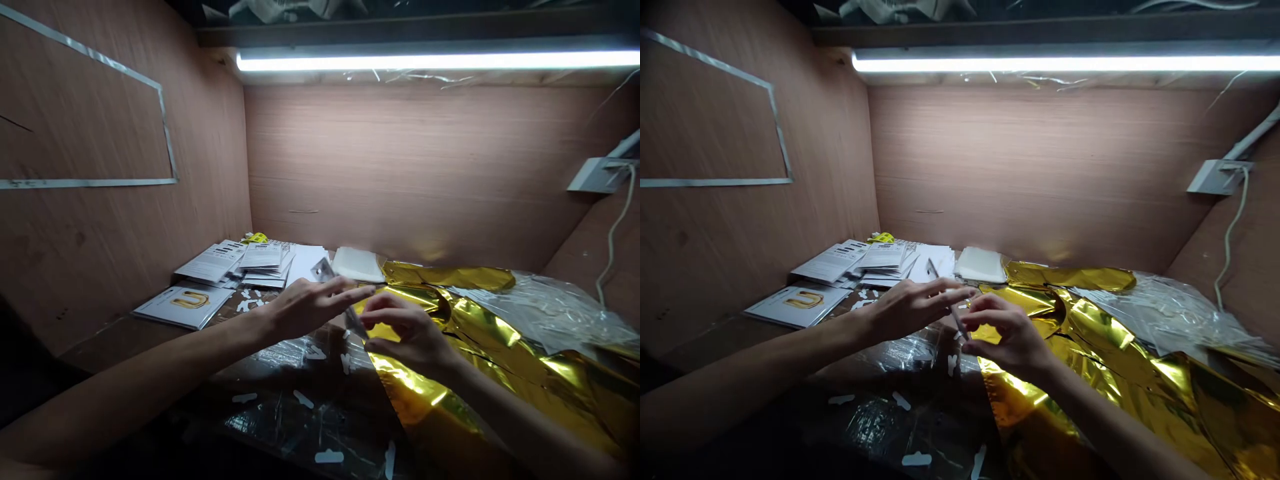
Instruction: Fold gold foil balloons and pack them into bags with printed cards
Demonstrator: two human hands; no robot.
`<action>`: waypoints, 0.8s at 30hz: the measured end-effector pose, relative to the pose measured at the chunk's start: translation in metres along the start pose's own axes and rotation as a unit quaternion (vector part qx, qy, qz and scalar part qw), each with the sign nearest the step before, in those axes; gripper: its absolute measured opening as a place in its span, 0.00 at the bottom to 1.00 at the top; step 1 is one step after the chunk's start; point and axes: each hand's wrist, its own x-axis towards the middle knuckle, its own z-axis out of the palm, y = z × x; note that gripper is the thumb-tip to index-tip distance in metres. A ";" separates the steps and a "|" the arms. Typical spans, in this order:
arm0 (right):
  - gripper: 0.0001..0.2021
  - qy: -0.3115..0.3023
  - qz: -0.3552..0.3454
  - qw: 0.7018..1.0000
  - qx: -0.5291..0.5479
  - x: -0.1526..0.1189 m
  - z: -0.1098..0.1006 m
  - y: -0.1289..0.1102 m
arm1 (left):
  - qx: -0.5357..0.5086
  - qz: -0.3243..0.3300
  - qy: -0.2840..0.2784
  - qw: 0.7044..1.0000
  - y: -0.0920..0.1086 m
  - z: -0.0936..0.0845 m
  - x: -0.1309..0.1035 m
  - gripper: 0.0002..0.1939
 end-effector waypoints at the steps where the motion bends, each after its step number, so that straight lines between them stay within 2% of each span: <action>1: 0.14 -0.028 -0.015 0.999 -0.033 0.000 0.001 -0.004 | 0.011 -0.001 -0.013 1.000 0.001 -0.006 -0.002 0.22; 3: 0.15 -0.068 -0.035 0.993 -0.087 -0.001 0.002 -0.007 | 0.009 -0.023 -0.006 1.000 -0.001 -0.018 -0.013 0.18; 5: 0.14 -0.074 -0.041 0.989 -0.123 -0.002 0.001 -0.004 | -0.005 -0.069 0.034 0.997 -0.007 -0.031 -0.037 0.16; 7: 0.13 -0.057 -0.036 0.986 -0.151 -0.003 -0.001 0.002 | 0.005 -0.130 0.072 0.989 -0.012 -0.045 -0.072 0.16; 10: 0.10 -0.039 -0.021 0.984 -0.172 -0.004 -0.003 0.013 | 0.044 -0.228 0.085 0.969 -0.023 -0.065 -0.140 0.18; 11: 0.10 -0.039 -0.016 0.984 -0.174 -0.005 -0.003 0.015 | 0.057 -0.277 0.070 0.957 -0.027 -0.070 -0.163 0.19; 13: 0.10 -0.049 -0.008 0.982 -0.180 -0.004 -0.001 0.019 | 0.062 -0.326 0.047 0.942 -0.035 -0.079 -0.205 0.21; 14: 0.10 -0.058 -0.002 0.981 -0.185 -0.004 0.000 0.019 | 0.069 -0.344 0.040 0.935 -0.040 -0.082 -0.223 0.22; 16: 0.10 -0.081 0.012 0.977 -0.197 -0.004 0.001 0.018 | 0.040 -0.380 -0.012 0.924 -0.049 -0.087 -0.250 0.24; 18: 0.12 -0.112 0.023 0.971 -0.210 -0.002 0.000 0.016 | 0.010 -0.407 -0.047 0.912 -0.058 -0.088 -0.266 0.24; 21: 0.14 -0.147 0.043 0.967 -0.204 0.000 -0.010 0.012 | 0.018 -0.435 -0.052 0.899 -0.067 -0.082 -0.271 0.23; 24: 0.15 -0.136 0.109 0.981 -0.083 0.002 -0.027 0.011 | 0.050 -0.438 -0.033 0.897 -0.075 -0.073 -0.260 0.24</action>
